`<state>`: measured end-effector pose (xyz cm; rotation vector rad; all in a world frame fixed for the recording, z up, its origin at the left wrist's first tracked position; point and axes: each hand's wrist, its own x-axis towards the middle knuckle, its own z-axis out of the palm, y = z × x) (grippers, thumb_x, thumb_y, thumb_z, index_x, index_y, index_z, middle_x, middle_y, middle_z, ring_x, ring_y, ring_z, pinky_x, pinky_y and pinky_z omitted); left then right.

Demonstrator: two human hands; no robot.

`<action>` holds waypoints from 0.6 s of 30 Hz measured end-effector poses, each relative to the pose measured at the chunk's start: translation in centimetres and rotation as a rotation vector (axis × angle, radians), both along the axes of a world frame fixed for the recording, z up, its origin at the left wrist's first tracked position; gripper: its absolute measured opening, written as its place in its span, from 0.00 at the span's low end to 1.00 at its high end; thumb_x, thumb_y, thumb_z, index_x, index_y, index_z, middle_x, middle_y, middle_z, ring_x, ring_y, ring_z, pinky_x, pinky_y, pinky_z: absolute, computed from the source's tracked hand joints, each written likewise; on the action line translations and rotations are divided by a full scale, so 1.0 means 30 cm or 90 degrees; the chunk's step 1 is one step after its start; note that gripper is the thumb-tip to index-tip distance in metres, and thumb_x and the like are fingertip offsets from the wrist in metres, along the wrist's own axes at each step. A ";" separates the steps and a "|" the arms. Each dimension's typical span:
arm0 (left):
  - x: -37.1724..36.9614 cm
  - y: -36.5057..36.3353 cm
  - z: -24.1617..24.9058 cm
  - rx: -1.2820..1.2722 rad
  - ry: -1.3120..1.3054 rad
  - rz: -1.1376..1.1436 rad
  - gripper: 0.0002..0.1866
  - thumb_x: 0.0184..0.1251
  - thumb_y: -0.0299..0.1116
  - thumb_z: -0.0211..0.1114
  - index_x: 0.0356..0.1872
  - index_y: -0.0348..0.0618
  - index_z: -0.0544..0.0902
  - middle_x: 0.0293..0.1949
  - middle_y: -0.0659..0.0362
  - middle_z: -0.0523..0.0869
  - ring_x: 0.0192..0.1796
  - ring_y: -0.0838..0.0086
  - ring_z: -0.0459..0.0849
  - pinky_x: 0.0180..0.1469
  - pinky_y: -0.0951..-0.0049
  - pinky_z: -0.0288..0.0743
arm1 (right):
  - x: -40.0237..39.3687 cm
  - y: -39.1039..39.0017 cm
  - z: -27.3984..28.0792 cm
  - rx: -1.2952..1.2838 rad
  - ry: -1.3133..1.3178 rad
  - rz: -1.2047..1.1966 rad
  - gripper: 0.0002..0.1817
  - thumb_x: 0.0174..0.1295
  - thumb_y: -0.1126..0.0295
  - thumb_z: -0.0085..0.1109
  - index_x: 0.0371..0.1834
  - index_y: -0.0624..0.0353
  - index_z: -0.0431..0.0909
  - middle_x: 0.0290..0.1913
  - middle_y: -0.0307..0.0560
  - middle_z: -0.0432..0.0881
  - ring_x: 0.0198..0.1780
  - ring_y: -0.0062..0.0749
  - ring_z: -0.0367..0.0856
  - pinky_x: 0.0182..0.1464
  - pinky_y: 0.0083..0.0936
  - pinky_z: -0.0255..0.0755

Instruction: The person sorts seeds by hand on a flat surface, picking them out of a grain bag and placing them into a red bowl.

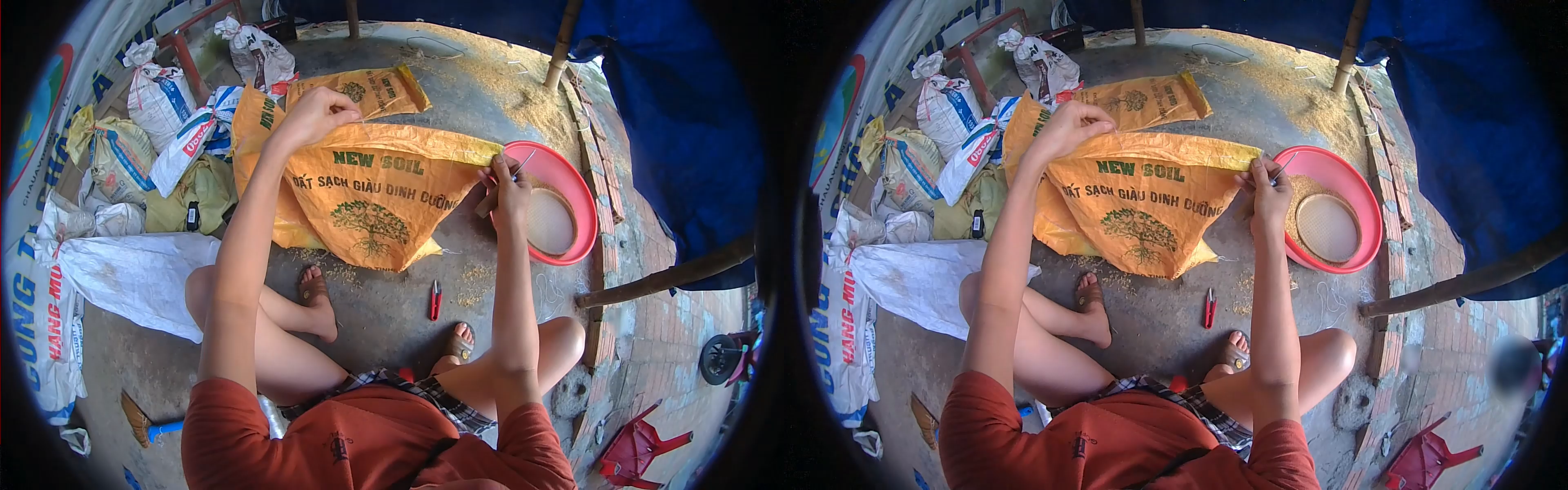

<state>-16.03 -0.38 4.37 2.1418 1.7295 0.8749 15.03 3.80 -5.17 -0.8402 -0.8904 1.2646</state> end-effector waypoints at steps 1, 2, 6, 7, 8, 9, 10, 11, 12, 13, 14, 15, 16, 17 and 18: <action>-0.014 0.003 0.006 -0.009 -0.023 0.003 0.09 0.58 0.33 0.63 0.35 0.38 0.84 0.29 0.56 0.85 0.34 0.70 0.82 0.39 0.70 0.74 | 0.000 -0.002 0.001 0.003 -0.004 -0.002 0.08 0.62 0.71 0.55 0.37 0.66 0.73 0.29 0.44 0.76 0.29 0.25 0.78 0.33 0.19 0.79; -0.026 0.005 0.011 -0.018 -0.046 0.006 0.09 0.58 0.33 0.63 0.35 0.39 0.84 0.28 0.58 0.85 0.34 0.73 0.82 0.39 0.71 0.74 | 0.000 -0.003 0.002 0.002 -0.003 -0.002 0.08 0.62 0.71 0.55 0.37 0.66 0.73 0.29 0.44 0.76 0.29 0.25 0.78 0.33 0.19 0.79; -0.036 -0.009 0.051 0.114 -0.243 -0.041 0.10 0.62 0.34 0.61 0.35 0.38 0.83 0.30 0.63 0.84 0.36 0.81 0.81 0.38 0.78 0.73 | -0.002 -0.002 0.004 0.004 -0.006 0.001 0.08 0.62 0.71 0.55 0.38 0.66 0.72 0.29 0.44 0.76 0.29 0.25 0.78 0.33 0.19 0.79; -0.034 -0.024 0.071 0.114 -0.243 -0.041 0.10 0.62 0.34 0.61 0.35 0.38 0.83 0.30 0.63 0.84 0.36 0.81 0.81 0.38 0.78 0.73 | -0.001 -0.002 0.003 0.005 -0.009 0.000 0.08 0.62 0.71 0.55 0.38 0.66 0.72 0.29 0.44 0.76 0.29 0.25 0.78 0.34 0.20 0.79; -0.026 -0.047 0.105 0.105 -0.324 -0.096 0.10 0.63 0.34 0.60 0.36 0.37 0.83 0.31 0.62 0.84 0.37 0.81 0.80 0.39 0.79 0.73 | 0.000 -0.003 0.003 0.004 -0.009 0.000 0.08 0.62 0.71 0.55 0.38 0.66 0.72 0.29 0.44 0.76 0.29 0.25 0.78 0.34 0.20 0.79; -0.018 -0.070 0.136 0.096 -0.406 -0.151 0.11 0.64 0.34 0.59 0.36 0.35 0.82 0.32 0.61 0.84 0.37 0.82 0.80 0.40 0.80 0.73 | 0.001 -0.005 0.006 -0.002 -0.013 0.003 0.08 0.62 0.71 0.55 0.38 0.65 0.72 0.30 0.44 0.76 0.29 0.25 0.78 0.34 0.20 0.79; -0.020 -0.093 0.162 0.085 -0.383 -0.215 0.11 0.65 0.33 0.57 0.38 0.34 0.82 0.35 0.59 0.84 0.40 0.80 0.80 0.45 0.77 0.73 | 0.002 -0.006 0.008 -0.007 -0.017 0.007 0.08 0.62 0.71 0.55 0.38 0.65 0.73 0.30 0.44 0.76 0.29 0.24 0.78 0.34 0.20 0.79; -0.008 -0.126 0.193 0.085 -0.383 -0.215 0.11 0.65 0.33 0.57 0.38 0.34 0.82 0.35 0.59 0.84 0.40 0.80 0.80 0.45 0.77 0.73 | 0.001 -0.005 0.004 -0.007 -0.017 0.007 0.08 0.62 0.71 0.55 0.38 0.65 0.73 0.30 0.44 0.76 0.29 0.24 0.78 0.34 0.20 0.79; 0.010 -0.168 0.223 0.020 -0.268 -0.330 0.12 0.65 0.33 0.57 0.40 0.34 0.82 0.36 0.58 0.84 0.41 0.78 0.81 0.46 0.76 0.73 | 0.000 -0.001 -0.003 0.002 -0.013 0.005 0.08 0.61 0.71 0.55 0.38 0.65 0.73 0.30 0.44 0.76 0.29 0.24 0.78 0.34 0.20 0.79; 0.030 -0.201 0.241 -0.045 -0.149 -0.442 0.12 0.65 0.33 0.58 0.41 0.34 0.81 0.37 0.57 0.84 0.42 0.77 0.81 0.47 0.76 0.73 | 0.001 0.002 -0.005 0.011 -0.009 0.002 0.08 0.61 0.71 0.55 0.37 0.65 0.73 0.30 0.44 0.76 0.29 0.24 0.78 0.34 0.20 0.79; 0.053 -0.222 0.244 -0.157 -0.189 -0.475 0.14 0.63 0.35 0.60 0.44 0.36 0.81 0.40 0.57 0.84 0.44 0.75 0.81 0.49 0.75 0.72 | 0.002 0.002 -0.003 0.010 -0.010 -0.001 0.08 0.61 0.71 0.55 0.37 0.65 0.73 0.30 0.44 0.76 0.29 0.24 0.78 0.34 0.20 0.79; 0.080 -0.218 0.236 -0.158 -0.189 -0.478 0.14 0.63 0.35 0.60 0.44 0.36 0.81 0.40 0.57 0.84 0.44 0.75 0.81 0.49 0.75 0.72 | 0.001 0.000 -0.001 0.011 -0.014 -0.001 0.08 0.61 0.70 0.55 0.38 0.65 0.73 0.30 0.43 0.76 0.28 0.24 0.77 0.34 0.20 0.79; 0.112 -0.205 0.220 -0.074 -0.158 -0.396 0.14 0.63 0.36 0.60 0.43 0.36 0.81 0.40 0.58 0.84 0.44 0.75 0.81 0.49 0.75 0.72 | 0.000 -0.003 0.001 0.012 -0.019 -0.001 0.09 0.61 0.70 0.55 0.38 0.65 0.73 0.30 0.43 0.76 0.28 0.24 0.77 0.33 0.20 0.79; 0.145 -0.189 0.202 0.009 -0.126 -0.313 0.14 0.62 0.36 0.61 0.42 0.37 0.82 0.39 0.58 0.84 0.43 0.75 0.81 0.49 0.75 0.72 | -0.002 -0.008 0.004 0.011 -0.018 -0.005 0.09 0.61 0.70 0.55 0.38 0.65 0.73 0.30 0.43 0.76 0.28 0.24 0.77 0.33 0.20 0.79; 0.171 -0.153 0.174 0.012 -0.112 -0.252 0.17 0.59 0.40 0.64 0.44 0.39 0.81 0.42 0.55 0.83 0.48 0.70 0.79 0.53 0.71 0.70 | -0.005 -0.012 0.007 0.011 -0.018 0.000 0.09 0.61 0.70 0.56 0.39 0.65 0.73 0.30 0.43 0.76 0.28 0.24 0.77 0.33 0.20 0.79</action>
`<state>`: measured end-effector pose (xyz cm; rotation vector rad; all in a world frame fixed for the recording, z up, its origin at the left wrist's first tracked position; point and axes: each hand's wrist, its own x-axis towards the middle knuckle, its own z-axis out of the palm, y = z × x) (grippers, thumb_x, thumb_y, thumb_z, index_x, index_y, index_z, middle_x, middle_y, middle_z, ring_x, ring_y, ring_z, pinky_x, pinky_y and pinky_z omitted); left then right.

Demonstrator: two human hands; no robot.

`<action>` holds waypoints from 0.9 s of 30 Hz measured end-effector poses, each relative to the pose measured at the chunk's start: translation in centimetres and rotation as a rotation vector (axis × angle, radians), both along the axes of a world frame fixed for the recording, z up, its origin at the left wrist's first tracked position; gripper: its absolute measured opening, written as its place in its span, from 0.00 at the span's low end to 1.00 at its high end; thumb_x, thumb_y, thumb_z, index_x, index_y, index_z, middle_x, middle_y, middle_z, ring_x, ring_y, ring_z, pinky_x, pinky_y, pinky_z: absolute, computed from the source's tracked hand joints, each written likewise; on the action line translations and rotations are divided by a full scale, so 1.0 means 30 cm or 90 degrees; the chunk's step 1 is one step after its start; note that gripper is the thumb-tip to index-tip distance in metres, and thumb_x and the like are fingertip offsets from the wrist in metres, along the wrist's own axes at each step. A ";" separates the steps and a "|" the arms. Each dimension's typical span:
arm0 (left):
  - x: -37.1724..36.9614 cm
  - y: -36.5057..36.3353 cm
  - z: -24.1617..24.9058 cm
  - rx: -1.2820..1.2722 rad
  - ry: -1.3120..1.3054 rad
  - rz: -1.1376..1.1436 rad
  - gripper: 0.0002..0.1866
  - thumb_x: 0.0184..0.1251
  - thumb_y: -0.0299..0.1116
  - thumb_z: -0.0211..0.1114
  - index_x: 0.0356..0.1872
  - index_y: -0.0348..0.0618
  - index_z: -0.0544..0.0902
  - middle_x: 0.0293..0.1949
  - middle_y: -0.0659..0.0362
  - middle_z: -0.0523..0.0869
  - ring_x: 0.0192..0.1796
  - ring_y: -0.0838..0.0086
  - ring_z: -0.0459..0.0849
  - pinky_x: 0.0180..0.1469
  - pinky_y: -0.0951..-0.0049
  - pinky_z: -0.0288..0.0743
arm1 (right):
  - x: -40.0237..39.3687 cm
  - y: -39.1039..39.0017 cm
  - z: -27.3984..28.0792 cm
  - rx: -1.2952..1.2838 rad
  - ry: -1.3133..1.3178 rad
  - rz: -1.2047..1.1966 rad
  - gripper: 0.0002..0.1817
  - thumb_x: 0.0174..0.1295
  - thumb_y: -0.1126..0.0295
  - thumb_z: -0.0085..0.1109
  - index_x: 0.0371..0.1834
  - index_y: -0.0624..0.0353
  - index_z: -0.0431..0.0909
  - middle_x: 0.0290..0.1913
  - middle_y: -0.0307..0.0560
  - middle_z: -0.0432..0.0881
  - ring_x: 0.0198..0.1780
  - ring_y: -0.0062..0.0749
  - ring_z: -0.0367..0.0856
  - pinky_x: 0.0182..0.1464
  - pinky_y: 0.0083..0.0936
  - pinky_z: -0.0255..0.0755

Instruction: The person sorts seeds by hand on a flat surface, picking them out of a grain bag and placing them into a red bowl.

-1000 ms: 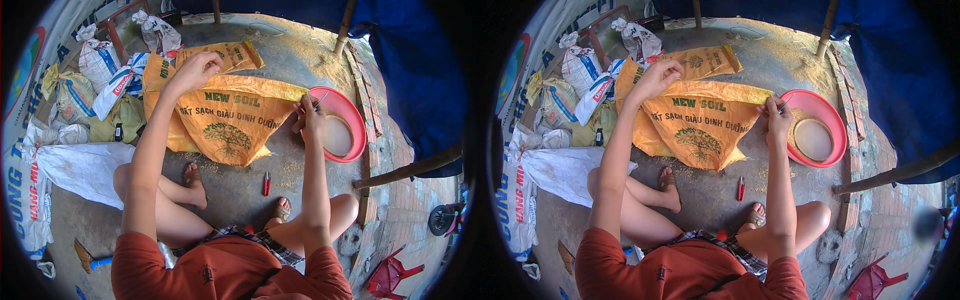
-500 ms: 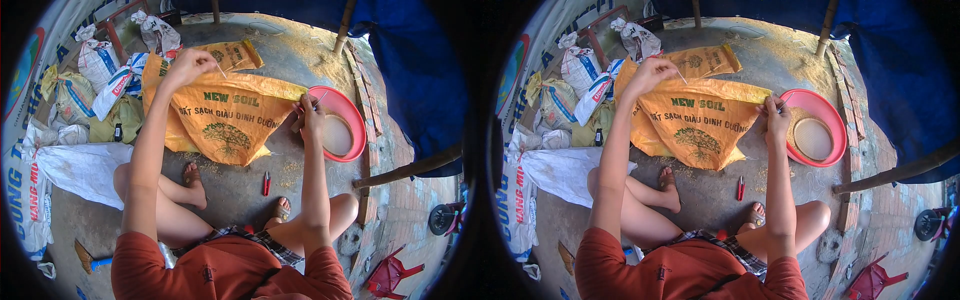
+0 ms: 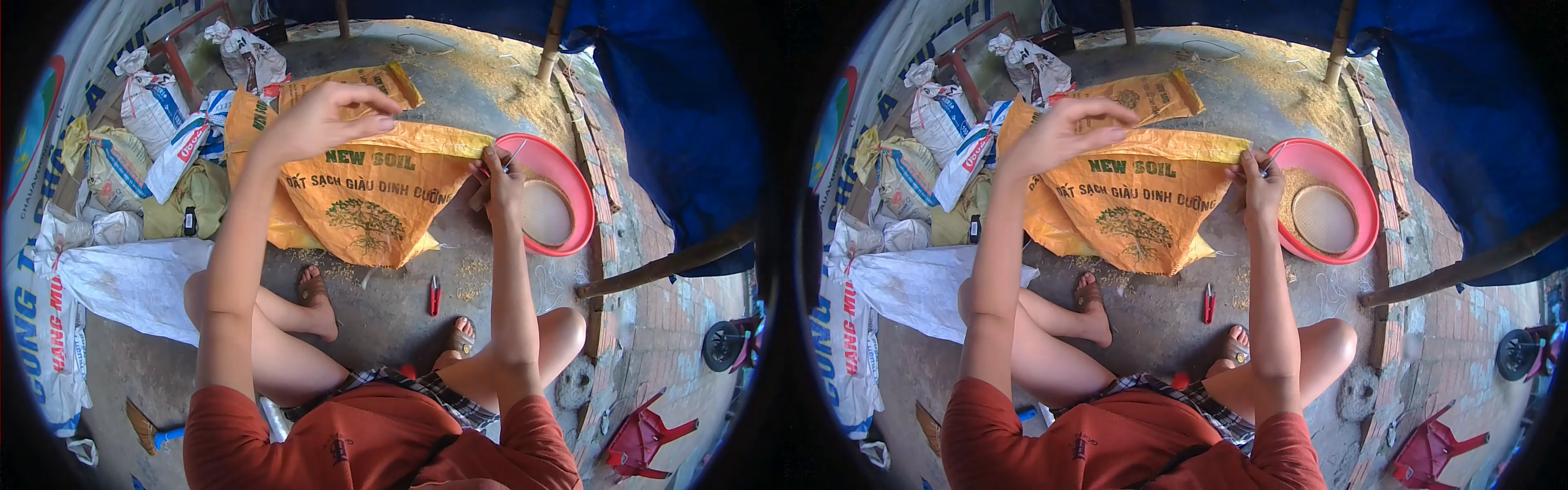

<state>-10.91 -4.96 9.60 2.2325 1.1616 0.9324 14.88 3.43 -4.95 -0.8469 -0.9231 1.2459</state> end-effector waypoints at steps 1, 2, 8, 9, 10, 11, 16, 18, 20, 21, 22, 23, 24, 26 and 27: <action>0.025 0.023 -0.044 0.001 -0.001 -0.003 0.17 0.59 0.40 0.64 0.44 0.39 0.81 0.42 0.55 0.83 0.48 0.70 0.79 0.53 0.71 0.70 | -0.001 -0.003 0.007 0.001 -0.001 0.006 0.10 0.61 0.69 0.56 0.39 0.65 0.73 0.30 0.43 0.76 0.28 0.24 0.77 0.33 0.20 0.79; 0.046 0.049 -0.093 0.070 0.054 0.081 0.19 0.58 0.42 0.64 0.45 0.40 0.80 0.44 0.56 0.82 0.51 0.68 0.77 0.56 0.69 0.67 | -0.002 -0.006 0.020 0.005 -0.003 0.004 0.10 0.61 0.69 0.56 0.39 0.65 0.73 0.30 0.43 0.76 0.28 0.24 0.77 0.33 0.20 0.79; 0.109 0.164 -0.254 0.196 0.190 0.216 0.26 0.51 0.45 0.68 0.50 0.43 0.77 0.48 0.53 0.79 0.58 0.62 0.70 0.62 0.62 0.57 | -0.017 -0.075 0.125 0.087 -0.114 -0.101 0.15 0.64 0.64 0.52 0.44 0.67 0.71 0.27 0.44 0.75 0.23 0.21 0.74 0.28 0.20 0.78; 0.109 0.179 -0.259 0.216 0.226 0.233 0.27 0.49 0.45 0.69 0.50 0.43 0.77 0.51 0.52 0.78 0.59 0.63 0.69 0.64 0.59 0.53 | -0.021 -0.079 0.141 0.116 -0.079 -0.118 0.15 0.66 0.63 0.49 0.44 0.66 0.71 0.25 0.43 0.74 0.21 0.19 0.72 0.27 0.20 0.77; 0.107 0.194 -0.264 0.216 0.224 0.232 0.27 0.49 0.45 0.69 0.50 0.43 0.77 0.51 0.52 0.78 0.59 0.63 0.69 0.64 0.59 0.53 | -0.023 -0.084 0.154 0.144 -0.045 -0.135 0.16 0.67 0.61 0.47 0.44 0.65 0.70 0.24 0.42 0.73 0.19 0.18 0.71 0.26 0.19 0.76; 0.108 0.204 -0.264 0.208 0.236 0.242 0.27 0.49 0.45 0.69 0.50 0.43 0.77 0.50 0.52 0.79 0.57 0.63 0.71 0.63 0.59 0.54 | -0.026 -0.094 0.161 0.144 -0.047 -0.137 0.16 0.67 0.61 0.47 0.44 0.65 0.70 0.24 0.42 0.73 0.19 0.18 0.71 0.26 0.19 0.76; 0.103 0.258 -0.246 0.098 0.223 0.240 0.23 0.47 0.41 0.69 0.45 0.42 0.80 0.45 0.51 0.81 0.49 0.59 0.76 0.57 0.63 0.65 | -0.078 -0.184 0.219 0.098 -0.284 0.085 0.14 0.66 0.62 0.49 0.42 0.63 0.67 0.25 0.40 0.72 0.18 0.17 0.68 0.21 0.17 0.68; 0.091 0.277 -0.243 0.040 0.188 0.216 0.20 0.45 0.38 0.71 0.39 0.39 0.81 0.39 0.49 0.82 0.43 0.58 0.79 0.51 0.63 0.69 | -0.109 -0.197 0.196 0.078 -0.409 0.181 0.17 0.64 0.64 0.52 0.47 0.63 0.63 0.27 0.43 0.72 0.19 0.19 0.69 0.20 0.19 0.66; 0.081 0.292 -0.231 0.009 0.208 0.201 0.20 0.45 0.38 0.72 0.41 0.40 0.80 0.40 0.50 0.82 0.45 0.59 0.79 0.49 0.65 0.70 | -0.134 -0.189 0.140 0.095 -0.404 0.274 0.18 0.64 0.68 0.49 0.53 0.65 0.58 0.30 0.46 0.72 0.22 0.21 0.72 0.22 0.18 0.67; 0.076 0.299 -0.225 -0.021 0.226 0.185 0.21 0.46 0.38 0.72 0.42 0.40 0.80 0.40 0.51 0.82 0.47 0.61 0.79 0.48 0.66 0.71 | -0.141 -0.187 0.127 0.094 -0.403 0.274 0.18 0.64 0.68 0.49 0.53 0.65 0.58 0.30 0.46 0.72 0.22 0.21 0.72 0.22 0.18 0.67; 0.068 0.314 -0.228 -0.022 0.228 0.185 0.21 0.46 0.38 0.72 0.42 0.40 0.80 0.40 0.51 0.82 0.47 0.61 0.79 0.48 0.66 0.71 | -0.149 -0.186 0.121 0.081 -0.370 0.324 0.19 0.65 0.69 0.47 0.55 0.64 0.57 0.29 0.45 0.72 0.22 0.22 0.73 0.22 0.19 0.67; 0.062 0.326 -0.231 -0.042 0.218 0.174 0.20 0.46 0.36 0.72 0.41 0.40 0.80 0.40 0.50 0.82 0.47 0.61 0.79 0.48 0.66 0.71 | -0.159 -0.190 0.119 0.066 -0.338 0.373 0.20 0.65 0.69 0.46 0.57 0.64 0.57 0.27 0.44 0.72 0.23 0.22 0.74 0.22 0.19 0.68; 0.057 0.335 -0.238 -0.062 0.207 0.164 0.19 0.46 0.35 0.72 0.40 0.39 0.80 0.39 0.50 0.82 0.47 0.61 0.79 0.48 0.66 0.70 | -0.175 -0.202 0.122 0.044 -0.301 0.371 0.22 0.67 0.68 0.43 0.62 0.61 0.54 0.24 0.41 0.71 0.20 0.21 0.73 0.18 0.18 0.67; 0.051 0.342 -0.239 -0.069 0.199 0.152 0.19 0.46 0.34 0.71 0.40 0.39 0.80 0.39 0.50 0.82 0.47 0.62 0.79 0.48 0.66 0.70 | -0.170 -0.209 0.156 0.012 -0.330 0.397 0.22 0.67 0.68 0.43 0.62 0.60 0.54 0.23 0.41 0.71 0.17 0.19 0.72 0.16 0.17 0.65; 0.051 0.342 -0.233 -0.075 0.191 0.140 0.18 0.46 0.33 0.71 0.40 0.39 0.80 0.40 0.50 0.82 0.47 0.62 0.79 0.48 0.67 0.71 | -0.168 -0.210 0.165 -0.018 -0.358 0.423 0.22 0.67 0.67 0.43 0.63 0.59 0.54 0.22 0.40 0.70 0.15 0.18 0.70 0.14 0.16 0.63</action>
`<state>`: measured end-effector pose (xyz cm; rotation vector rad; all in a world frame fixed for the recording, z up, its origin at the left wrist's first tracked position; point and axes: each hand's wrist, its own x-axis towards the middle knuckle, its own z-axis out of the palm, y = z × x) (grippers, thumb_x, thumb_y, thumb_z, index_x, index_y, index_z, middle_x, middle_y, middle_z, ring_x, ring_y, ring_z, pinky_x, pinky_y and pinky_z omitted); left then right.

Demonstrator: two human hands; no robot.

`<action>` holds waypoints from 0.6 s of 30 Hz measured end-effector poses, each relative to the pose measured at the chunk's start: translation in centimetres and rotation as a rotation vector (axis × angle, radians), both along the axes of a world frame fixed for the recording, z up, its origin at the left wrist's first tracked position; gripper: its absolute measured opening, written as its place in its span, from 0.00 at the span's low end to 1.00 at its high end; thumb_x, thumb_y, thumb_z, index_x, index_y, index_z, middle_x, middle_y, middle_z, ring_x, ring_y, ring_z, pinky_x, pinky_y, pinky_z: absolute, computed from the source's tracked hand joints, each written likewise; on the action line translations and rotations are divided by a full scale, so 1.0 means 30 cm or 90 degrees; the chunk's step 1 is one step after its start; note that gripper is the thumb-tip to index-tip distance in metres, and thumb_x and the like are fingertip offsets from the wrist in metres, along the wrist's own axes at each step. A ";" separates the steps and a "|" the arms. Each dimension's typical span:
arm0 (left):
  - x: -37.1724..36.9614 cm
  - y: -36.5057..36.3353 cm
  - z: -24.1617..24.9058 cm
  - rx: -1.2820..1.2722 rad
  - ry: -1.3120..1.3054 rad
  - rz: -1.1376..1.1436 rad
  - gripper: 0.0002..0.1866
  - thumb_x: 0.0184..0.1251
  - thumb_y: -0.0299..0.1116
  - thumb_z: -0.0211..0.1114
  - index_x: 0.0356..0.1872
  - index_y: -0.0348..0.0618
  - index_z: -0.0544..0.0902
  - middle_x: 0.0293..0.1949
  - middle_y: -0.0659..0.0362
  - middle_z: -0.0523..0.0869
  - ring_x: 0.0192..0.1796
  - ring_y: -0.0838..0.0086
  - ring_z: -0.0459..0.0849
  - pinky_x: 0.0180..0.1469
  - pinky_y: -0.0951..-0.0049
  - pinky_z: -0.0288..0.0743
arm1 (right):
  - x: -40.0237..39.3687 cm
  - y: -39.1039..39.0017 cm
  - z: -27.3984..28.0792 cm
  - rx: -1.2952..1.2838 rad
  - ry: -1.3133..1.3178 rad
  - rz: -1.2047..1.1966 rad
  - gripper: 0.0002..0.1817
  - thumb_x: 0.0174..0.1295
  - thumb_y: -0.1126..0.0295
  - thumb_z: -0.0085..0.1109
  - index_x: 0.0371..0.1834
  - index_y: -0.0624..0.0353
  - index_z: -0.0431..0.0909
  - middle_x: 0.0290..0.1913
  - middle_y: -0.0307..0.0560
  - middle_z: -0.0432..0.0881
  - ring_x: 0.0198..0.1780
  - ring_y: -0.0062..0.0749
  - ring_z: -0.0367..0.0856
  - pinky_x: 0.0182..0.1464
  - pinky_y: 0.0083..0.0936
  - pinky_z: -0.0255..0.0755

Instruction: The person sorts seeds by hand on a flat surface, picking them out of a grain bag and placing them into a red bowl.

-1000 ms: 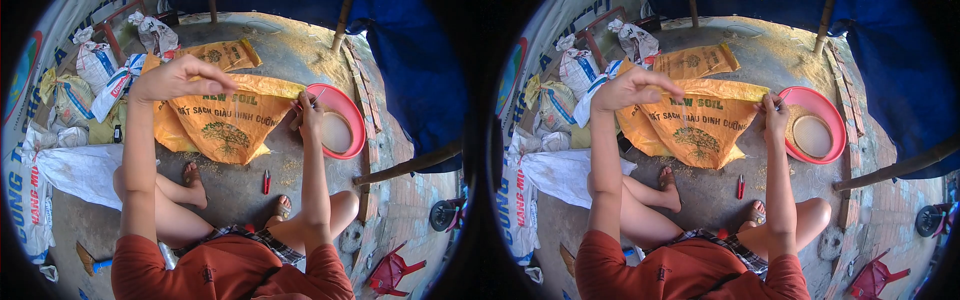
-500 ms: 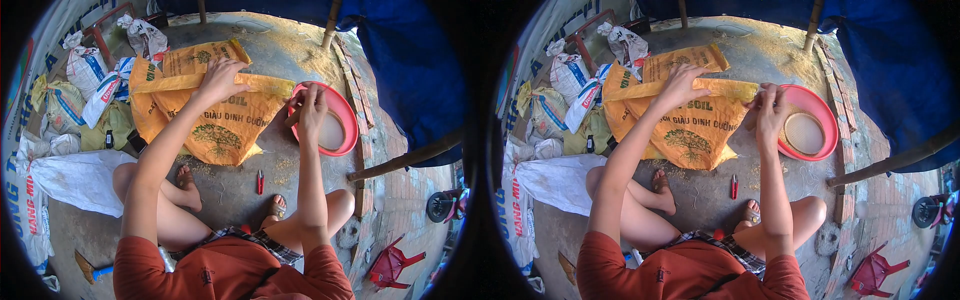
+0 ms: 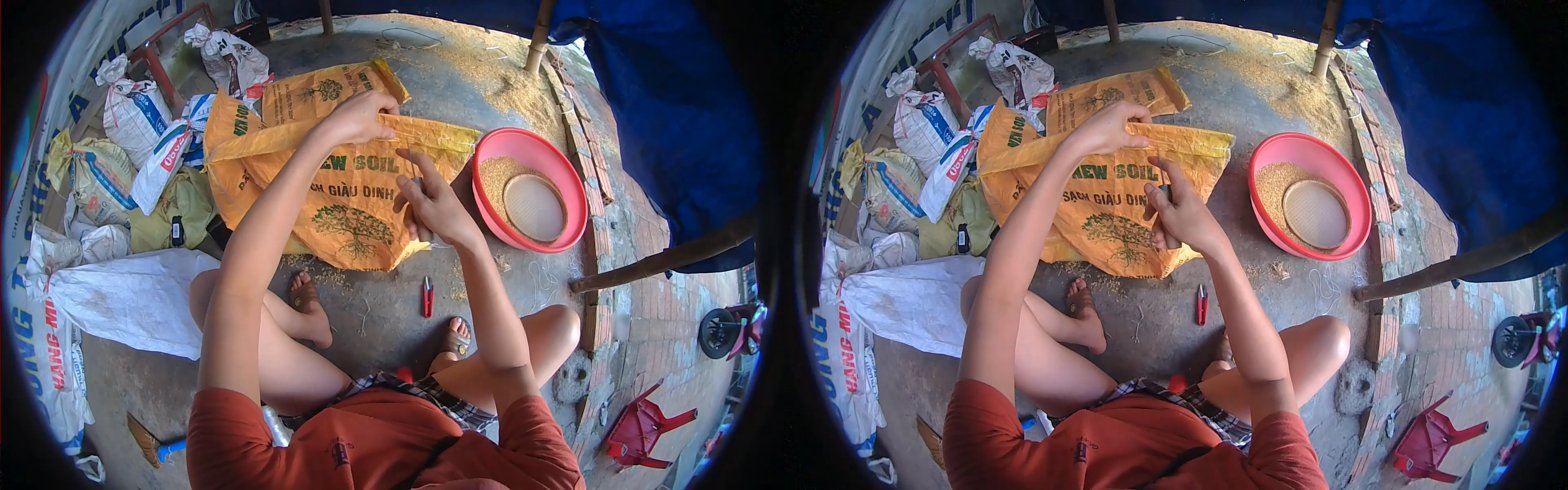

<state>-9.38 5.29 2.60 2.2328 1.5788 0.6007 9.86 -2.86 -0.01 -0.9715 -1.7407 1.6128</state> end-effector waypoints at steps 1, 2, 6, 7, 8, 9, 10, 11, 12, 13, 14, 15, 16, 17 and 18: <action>0.001 -0.001 0.005 -0.001 -0.001 0.000 0.18 0.46 0.33 0.71 0.40 0.39 0.80 0.40 0.50 0.82 0.47 0.62 0.79 0.48 0.67 0.71 | -0.001 0.007 -0.007 -0.001 -0.001 0.000 0.22 0.67 0.67 0.43 0.63 0.59 0.54 0.22 0.40 0.70 0.15 0.18 0.70 0.14 0.16 0.63; 0.008 -0.008 0.017 -0.024 -0.002 -0.011 0.18 0.46 0.32 0.71 0.40 0.39 0.81 0.40 0.51 0.82 0.47 0.62 0.79 0.48 0.67 0.70 | -0.002 0.017 -0.021 0.005 0.011 -0.005 0.22 0.67 0.67 0.43 0.63 0.59 0.55 0.22 0.40 0.70 0.13 0.17 0.68 0.13 0.15 0.61; 0.011 -0.004 0.020 -0.043 0.004 -0.057 0.17 0.47 0.29 0.69 0.41 0.39 0.81 0.40 0.53 0.82 0.46 0.62 0.79 0.48 0.67 0.71 | -0.009 0.043 -0.055 -0.009 0.054 -0.025 0.20 0.67 0.66 0.45 0.60 0.60 0.59 0.22 0.40 0.70 0.12 0.15 0.64 0.12 0.14 0.59; 0.011 -0.005 0.019 -0.044 0.004 -0.059 0.17 0.47 0.29 0.69 0.41 0.39 0.81 0.40 0.53 0.82 0.46 0.62 0.79 0.48 0.67 0.71 | -0.009 0.043 -0.055 -0.010 0.054 -0.026 0.20 0.67 0.66 0.45 0.60 0.60 0.59 0.22 0.40 0.70 0.12 0.15 0.64 0.12 0.14 0.59; 0.011 -0.008 0.019 -0.033 0.000 -0.068 0.17 0.47 0.28 0.68 0.41 0.39 0.81 0.40 0.53 0.82 0.46 0.63 0.79 0.48 0.67 0.71 | -0.009 0.043 -0.055 -0.014 0.055 -0.029 0.20 0.67 0.66 0.45 0.60 0.60 0.60 0.22 0.40 0.70 0.12 0.15 0.64 0.12 0.14 0.59; 0.012 -0.011 0.018 -0.023 -0.004 -0.077 0.16 0.47 0.27 0.67 0.41 0.39 0.81 0.39 0.52 0.83 0.45 0.63 0.80 0.48 0.67 0.71 | -0.009 0.043 -0.056 -0.019 0.056 -0.030 0.19 0.67 0.66 0.45 0.59 0.61 0.61 0.23 0.40 0.70 0.12 0.15 0.64 0.12 0.14 0.59; 0.013 -0.014 0.018 -0.024 -0.004 -0.077 0.16 0.47 0.27 0.67 0.41 0.39 0.81 0.39 0.52 0.83 0.45 0.63 0.80 0.48 0.67 0.71 | -0.010 0.044 -0.057 -0.020 0.056 -0.030 0.19 0.67 0.66 0.45 0.59 0.61 0.61 0.23 0.40 0.70 0.12 0.15 0.64 0.12 0.14 0.59; 0.015 -0.020 0.022 -0.022 -0.003 -0.077 0.16 0.47 0.26 0.67 0.41 0.39 0.81 0.38 0.52 0.83 0.44 0.63 0.80 0.48 0.68 0.71 | -0.012 0.045 -0.058 -0.024 0.055 -0.035 0.19 0.67 0.66 0.45 0.59 0.61 0.61 0.23 0.40 0.70 0.12 0.15 0.64 0.12 0.14 0.59; 0.016 -0.023 0.025 -0.020 -0.002 -0.076 0.16 0.47 0.26 0.67 0.41 0.39 0.81 0.38 0.52 0.83 0.43 0.63 0.80 0.47 0.68 0.71 | -0.013 0.046 -0.060 -0.027 0.054 -0.039 0.19 0.67 0.67 0.45 0.58 0.61 0.61 0.23 0.40 0.70 0.12 0.15 0.64 0.12 0.14 0.59; 0.015 -0.023 0.023 -0.021 -0.002 -0.075 0.16 0.47 0.26 0.67 0.41 0.39 0.81 0.38 0.52 0.83 0.43 0.63 0.80 0.47 0.68 0.71 | -0.014 0.045 -0.061 -0.027 0.054 -0.038 0.19 0.67 0.67 0.45 0.58 0.61 0.61 0.23 0.40 0.70 0.12 0.15 0.64 0.12 0.14 0.59; 0.015 -0.021 0.023 -0.031 -0.007 -0.074 0.16 0.47 0.26 0.67 0.41 0.38 0.81 0.38 0.52 0.83 0.43 0.63 0.80 0.47 0.68 0.71 | -0.015 0.045 -0.063 -0.026 0.050 -0.038 0.18 0.67 0.67 0.45 0.58 0.61 0.62 0.23 0.40 0.70 0.12 0.15 0.64 0.13 0.14 0.60; 0.015 -0.021 0.023 -0.041 -0.012 -0.073 0.16 0.47 0.26 0.66 0.41 0.38 0.81 0.38 0.52 0.83 0.43 0.63 0.80 0.47 0.68 0.71 | -0.016 0.045 -0.064 -0.024 0.046 -0.039 0.18 0.67 0.67 0.45 0.57 0.61 0.62 0.23 0.40 0.70 0.12 0.15 0.64 0.13 0.14 0.60; 0.014 -0.021 0.022 -0.041 -0.013 -0.073 0.16 0.47 0.26 0.66 0.41 0.38 0.81 0.38 0.52 0.83 0.43 0.63 0.80 0.47 0.68 0.71 | -0.016 0.045 -0.065 -0.024 0.046 -0.039 0.18 0.67 0.67 0.45 0.57 0.61 0.62 0.23 0.40 0.70 0.12 0.15 0.64 0.13 0.14 0.60; 0.014 -0.024 0.023 -0.037 -0.012 -0.073 0.16 0.47 0.26 0.66 0.42 0.39 0.81 0.38 0.51 0.83 0.43 0.63 0.80 0.46 0.68 0.71 | -0.017 0.045 -0.066 -0.026 0.048 -0.039 0.17 0.67 0.67 0.45 0.57 0.60 0.63 0.22 0.40 0.70 0.12 0.15 0.64 0.13 0.14 0.60; 0.014 -0.027 0.024 -0.033 -0.011 -0.073 0.17 0.47 0.26 0.66 0.42 0.39 0.81 0.38 0.51 0.83 0.42 0.63 0.80 0.46 0.68 0.71 | -0.018 0.045 -0.067 -0.029 0.051 -0.039 0.17 0.67 0.68 0.44 0.57 0.60 0.63 0.22 0.39 0.70 0.12 0.15 0.64 0.13 0.14 0.60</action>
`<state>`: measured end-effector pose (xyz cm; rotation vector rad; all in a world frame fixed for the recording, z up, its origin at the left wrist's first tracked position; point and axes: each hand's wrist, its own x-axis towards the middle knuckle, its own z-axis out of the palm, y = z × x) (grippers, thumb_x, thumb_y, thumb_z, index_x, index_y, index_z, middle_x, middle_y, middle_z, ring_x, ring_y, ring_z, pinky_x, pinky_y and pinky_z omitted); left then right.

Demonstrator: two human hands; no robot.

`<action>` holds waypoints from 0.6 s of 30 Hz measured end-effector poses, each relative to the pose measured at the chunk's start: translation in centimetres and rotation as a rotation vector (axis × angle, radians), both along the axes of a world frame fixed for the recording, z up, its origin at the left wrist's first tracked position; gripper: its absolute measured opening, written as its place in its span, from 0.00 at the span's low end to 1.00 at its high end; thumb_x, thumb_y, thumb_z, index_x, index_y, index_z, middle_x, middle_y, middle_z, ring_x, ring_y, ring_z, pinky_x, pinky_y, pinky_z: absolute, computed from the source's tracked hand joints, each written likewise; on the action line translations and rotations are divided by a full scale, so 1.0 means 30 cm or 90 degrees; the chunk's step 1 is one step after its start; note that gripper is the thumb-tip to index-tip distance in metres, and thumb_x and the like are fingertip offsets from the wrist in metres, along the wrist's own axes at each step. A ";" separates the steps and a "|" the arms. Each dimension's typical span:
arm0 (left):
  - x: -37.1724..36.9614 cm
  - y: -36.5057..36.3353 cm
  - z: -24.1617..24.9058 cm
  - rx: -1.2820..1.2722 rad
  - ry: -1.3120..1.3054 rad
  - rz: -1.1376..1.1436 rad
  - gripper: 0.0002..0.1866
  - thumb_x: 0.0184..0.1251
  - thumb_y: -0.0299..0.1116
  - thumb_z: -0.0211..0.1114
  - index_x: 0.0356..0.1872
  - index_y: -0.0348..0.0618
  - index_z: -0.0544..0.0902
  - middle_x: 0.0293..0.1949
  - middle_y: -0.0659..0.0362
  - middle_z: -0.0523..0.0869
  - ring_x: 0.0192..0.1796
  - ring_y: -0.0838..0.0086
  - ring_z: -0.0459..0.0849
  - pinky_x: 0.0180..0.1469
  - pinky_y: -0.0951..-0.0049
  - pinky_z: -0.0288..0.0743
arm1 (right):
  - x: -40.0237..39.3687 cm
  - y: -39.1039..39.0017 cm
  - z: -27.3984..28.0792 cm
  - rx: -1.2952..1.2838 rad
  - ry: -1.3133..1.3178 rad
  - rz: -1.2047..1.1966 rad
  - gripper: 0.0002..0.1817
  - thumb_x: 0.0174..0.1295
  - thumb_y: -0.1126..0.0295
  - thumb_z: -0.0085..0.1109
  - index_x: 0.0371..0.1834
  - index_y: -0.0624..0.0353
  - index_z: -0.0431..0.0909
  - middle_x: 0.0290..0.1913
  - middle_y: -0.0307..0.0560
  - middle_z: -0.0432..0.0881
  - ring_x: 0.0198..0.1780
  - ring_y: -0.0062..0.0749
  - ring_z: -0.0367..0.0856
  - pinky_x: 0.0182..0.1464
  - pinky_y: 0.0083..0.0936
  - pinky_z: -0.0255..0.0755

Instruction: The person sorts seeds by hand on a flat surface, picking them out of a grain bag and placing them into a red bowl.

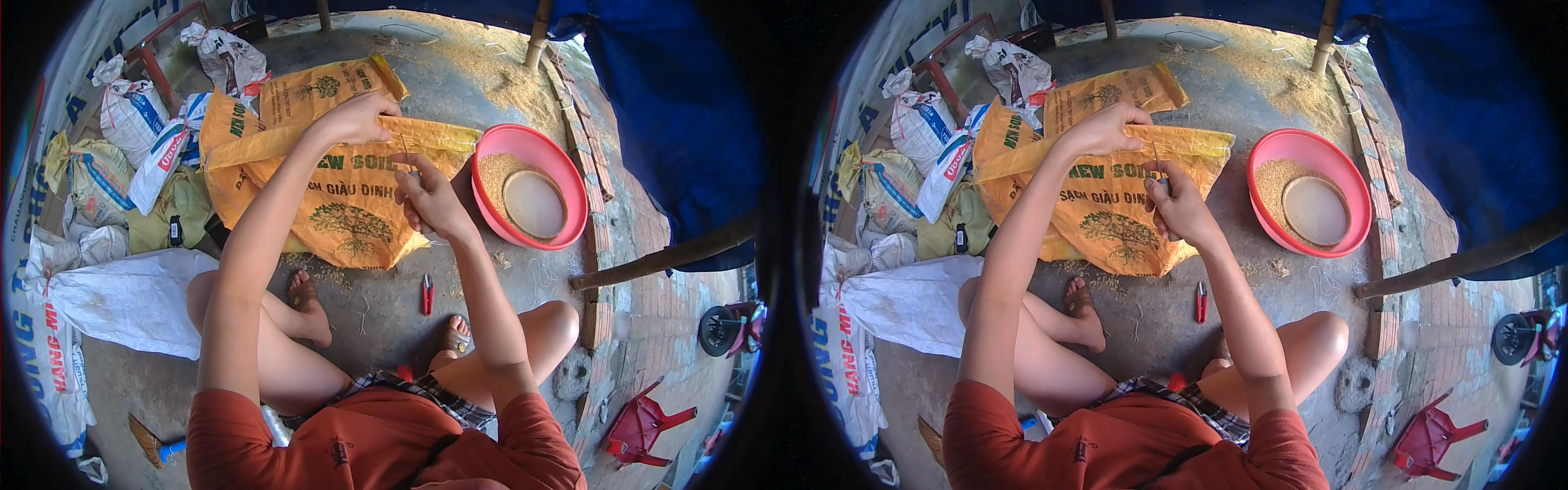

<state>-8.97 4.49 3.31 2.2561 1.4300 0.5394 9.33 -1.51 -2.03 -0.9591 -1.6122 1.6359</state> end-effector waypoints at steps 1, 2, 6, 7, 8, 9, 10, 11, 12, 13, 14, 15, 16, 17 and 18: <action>-0.001 -0.001 0.001 0.000 0.000 0.000 0.17 0.47 0.26 0.66 0.42 0.39 0.81 0.38 0.51 0.83 0.42 0.63 0.80 0.46 0.68 0.71 | 0.000 0.000 -0.002 0.000 0.000 0.000 0.17 0.67 0.68 0.44 0.57 0.60 0.63 0.22 0.39 0.70 0.12 0.15 0.64 0.13 0.14 0.60; -0.002 -0.003 0.002 -0.013 -0.003 0.010 0.17 0.47 0.27 0.66 0.42 0.39 0.81 0.38 0.51 0.83 0.43 0.63 0.80 0.46 0.68 0.71 | 0.001 0.001 -0.004 0.004 -0.001 0.001 0.17 0.67 0.68 0.44 0.56 0.60 0.64 0.22 0.39 0.70 0.12 0.15 0.64 0.13 0.14 0.60; -0.005 0.003 -0.006 -0.029 -0.006 0.022 0.17 0.48 0.27 0.66 0.42 0.39 0.81 0.38 0.50 0.83 0.44 0.63 0.80 0.47 0.67 0.71 | 0.004 -0.001 -0.002 0.010 -0.015 -0.007 0.16 0.67 0.66 0.45 0.55 0.60 0.65 0.21 0.39 0.70 0.12 0.15 0.64 0.13 0.14 0.59; -0.007 0.003 -0.010 -0.028 -0.006 0.022 0.17 0.48 0.27 0.66 0.42 0.39 0.81 0.38 0.50 0.83 0.44 0.63 0.80 0.47 0.67 0.71 | 0.003 -0.001 -0.002 0.010 -0.015 -0.007 0.16 0.67 0.66 0.45 0.55 0.60 0.65 0.21 0.39 0.70 0.12 0.15 0.64 0.13 0.14 0.59; -0.005 0.000 -0.009 -0.019 -0.012 0.015 0.16 0.49 0.28 0.66 0.42 0.39 0.81 0.38 0.50 0.83 0.45 0.63 0.80 0.48 0.67 0.71 | 0.003 -0.002 -0.001 -0.013 -0.001 -0.009 0.16 0.67 0.66 0.45 0.54 0.60 0.65 0.22 0.39 0.70 0.12 0.14 0.63 0.12 0.13 0.58; -0.004 -0.004 -0.008 -0.009 -0.018 0.009 0.15 0.49 0.29 0.65 0.41 0.39 0.81 0.38 0.50 0.83 0.45 0.62 0.80 0.48 0.66 0.71 | 0.003 -0.002 0.000 -0.036 0.014 -0.012 0.16 0.67 0.65 0.45 0.54 0.60 0.66 0.22 0.39 0.70 0.12 0.13 0.62 0.12 0.13 0.58; -0.002 -0.008 -0.007 -0.009 -0.018 0.008 0.15 0.49 0.29 0.65 0.41 0.39 0.81 0.38 0.50 0.83 0.45 0.62 0.80 0.48 0.66 0.71 | 0.004 -0.003 0.005 -0.036 0.014 -0.013 0.16 0.67 0.65 0.45 0.54 0.60 0.66 0.22 0.39 0.70 0.12 0.13 0.62 0.12 0.13 0.58; 0.007 -0.022 0.006 0.018 -0.011 -0.006 0.14 0.51 0.31 0.65 0.41 0.39 0.81 0.38 0.50 0.83 0.45 0.61 0.80 0.48 0.66 0.71 | 0.005 -0.004 0.012 -0.111 0.086 -0.006 0.15 0.67 0.65 0.46 0.52 0.61 0.66 0.23 0.39 0.70 0.12 0.13 0.61 0.12 0.12 0.57; 0.015 -0.033 0.012 0.044 -0.003 -0.020 0.14 0.52 0.33 0.65 0.40 0.39 0.82 0.38 0.50 0.83 0.46 0.61 0.79 0.48 0.66 0.71 | 0.007 -0.003 0.016 -0.185 0.159 0.001 0.15 0.67 0.64 0.46 0.51 0.61 0.67 0.24 0.39 0.69 0.12 0.12 0.60 0.11 0.11 0.56; 0.020 -0.037 0.009 0.044 -0.002 -0.019 0.14 0.52 0.33 0.65 0.40 0.39 0.82 0.38 0.50 0.83 0.46 0.61 0.79 0.48 0.66 0.71 | 0.015 0.011 0.007 -0.185 0.160 0.002 0.15 0.67 0.64 0.46 0.51 0.61 0.67 0.24 0.39 0.69 0.12 0.12 0.60 0.11 0.11 0.56; 0.024 -0.039 0.002 0.082 -0.017 -0.013 0.13 0.53 0.34 0.64 0.38 0.38 0.81 0.36 0.49 0.83 0.42 0.61 0.81 0.46 0.67 0.71 | 0.028 0.036 -0.007 -0.282 0.286 0.074 0.15 0.67 0.64 0.47 0.50 0.62 0.67 0.24 0.39 0.69 0.12 0.12 0.59 0.11 0.11 0.55; 0.028 -0.040 -0.007 0.120 -0.032 -0.007 0.13 0.54 0.34 0.64 0.37 0.36 0.81 0.34 0.48 0.83 0.39 0.60 0.82 0.43 0.67 0.72 | 0.037 0.053 -0.019 -0.377 0.411 0.148 0.15 0.66 0.63 0.47 0.49 0.62 0.67 0.25 0.38 0.69 0.12 0.11 0.58 0.11 0.11 0.55; 0.030 -0.039 -0.020 0.121 -0.032 -0.007 0.13 0.54 0.34 0.64 0.37 0.36 0.81 0.34 0.48 0.83 0.39 0.60 0.82 0.43 0.67 0.72 | 0.040 0.062 -0.031 -0.377 0.412 0.148 0.15 0.66 0.63 0.47 0.49 0.62 0.67 0.25 0.38 0.69 0.12 0.11 0.58 0.11 0.11 0.55; 0.035 -0.041 -0.030 0.144 -0.043 0.005 0.13 0.54 0.34 0.64 0.36 0.36 0.81 0.33 0.48 0.83 0.39 0.59 0.82 0.43 0.67 0.72 | 0.041 0.064 -0.031 -0.406 0.442 0.158 0.12 0.67 0.65 0.45 0.48 0.61 0.67 0.24 0.38 0.69 0.12 0.12 0.59 0.10 0.11 0.54; 0.039 -0.042 -0.038 0.167 -0.054 0.017 0.12 0.55 0.35 0.63 0.36 0.36 0.81 0.32 0.47 0.83 0.39 0.57 0.82 0.43 0.67 0.72 | 0.042 0.064 -0.028 -0.436 0.472 0.167 0.10 0.67 0.67 0.44 0.47 0.59 0.67 0.23 0.38 0.69 0.13 0.12 0.60 0.10 0.11 0.53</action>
